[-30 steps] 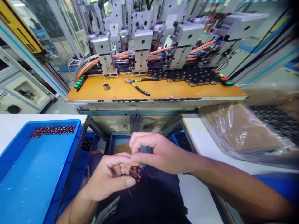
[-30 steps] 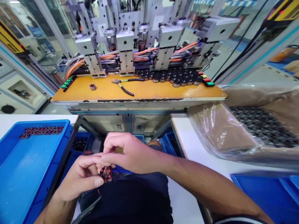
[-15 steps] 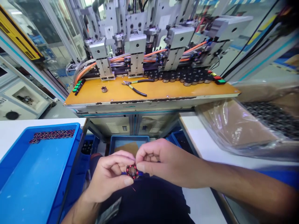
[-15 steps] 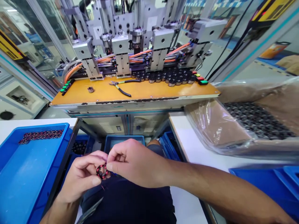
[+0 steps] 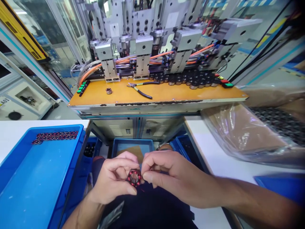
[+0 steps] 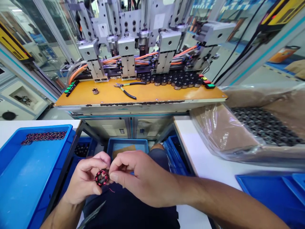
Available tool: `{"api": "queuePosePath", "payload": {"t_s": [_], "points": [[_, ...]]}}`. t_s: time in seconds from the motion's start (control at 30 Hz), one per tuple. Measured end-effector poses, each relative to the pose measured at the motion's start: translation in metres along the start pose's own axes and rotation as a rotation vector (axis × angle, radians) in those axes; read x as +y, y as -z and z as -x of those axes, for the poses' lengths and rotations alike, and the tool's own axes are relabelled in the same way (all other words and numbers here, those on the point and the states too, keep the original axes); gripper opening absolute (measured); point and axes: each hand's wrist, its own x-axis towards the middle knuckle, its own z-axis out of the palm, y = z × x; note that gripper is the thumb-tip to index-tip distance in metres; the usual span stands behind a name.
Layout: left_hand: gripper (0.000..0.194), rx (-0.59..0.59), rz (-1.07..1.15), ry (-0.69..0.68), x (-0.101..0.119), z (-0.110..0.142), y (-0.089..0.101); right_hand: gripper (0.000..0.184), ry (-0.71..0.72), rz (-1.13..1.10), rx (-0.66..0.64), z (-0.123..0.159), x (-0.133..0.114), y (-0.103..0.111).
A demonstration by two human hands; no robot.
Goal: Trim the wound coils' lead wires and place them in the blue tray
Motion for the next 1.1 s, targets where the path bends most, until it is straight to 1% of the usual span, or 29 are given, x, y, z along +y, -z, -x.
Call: {"api": "queuePosePath", "payload": {"t_s": [0.13, 0.27, 0.33, 0.4, 0.47, 0.53, 0.57, 0.6, 0.63, 0.67, 0.7, 0.77, 0.87, 0.97, 1.1], "points": [[0.039, -0.003, -0.022, -0.026, -0.001, -0.002, 0.000, 0.016, -0.030, -0.035, -0.011, 0.002, -0.002, 0.000], [0.040, -0.011, -0.039, -0.049, -0.002, -0.001, 0.000, 0.016, -0.054, -0.005, -0.016, 0.003, -0.003, -0.001], [0.040, -0.023, -0.048, -0.054, -0.001, -0.001, 0.000, 0.016, -0.043, 0.030, -0.019, 0.004, -0.003, -0.002], [0.039, -0.029, -0.042, -0.040, -0.001, 0.001, 0.000, 0.017, 0.000, 0.097, -0.012, 0.007, -0.002, -0.001], [0.037, -0.027, -0.012, -0.014, -0.001, 0.002, 0.000, 0.016, 0.091, 0.216, -0.042, 0.011, -0.001, 0.002], [0.036, -0.025, 0.039, 0.010, -0.002, 0.003, 0.000, 0.012, 0.224, 0.385, -0.077, 0.016, 0.001, 0.007], [0.036, -0.026, 0.069, 0.022, -0.002, 0.003, 0.000, 0.009, 0.307, 0.488, -0.060, 0.017, 0.003, 0.011], [0.036, -0.030, 0.100, 0.036, -0.003, 0.003, 0.000, 0.005, 0.400, 0.598, -0.013, 0.018, 0.005, 0.014], [0.036, -0.036, 0.132, 0.052, -0.003, 0.003, 0.000, 0.005, 0.501, 0.700, 0.052, 0.018, 0.007, 0.017], [0.035, -0.044, 0.164, 0.073, -0.003, 0.003, 0.000, 0.009, 0.604, 0.783, 0.118, 0.017, 0.009, 0.019], [0.035, -0.054, 0.194, 0.097, -0.003, 0.003, -0.001, 0.014, 0.702, 0.835, 0.157, 0.015, 0.011, 0.020], [0.034, -0.074, 0.246, 0.142, -0.002, 0.002, -0.002, 0.019, 0.849, 0.845, 0.143, 0.009, 0.014, 0.021], [0.032, -0.099, 0.301, 0.178, -0.002, 0.001, -0.005, 0.014, 0.932, 0.768, 0.084, -0.001, 0.014, 0.017], [0.033, -0.110, 0.337, 0.189, -0.002, 0.001, -0.007, 0.007, 0.943, 0.733, 0.079, -0.005, 0.013, 0.015], [0.034, -0.092, 0.323, 0.211, -0.003, 0.002, -0.007, 0.006, 0.950, 0.719, 0.076, -0.006, 0.014, 0.015]]}}
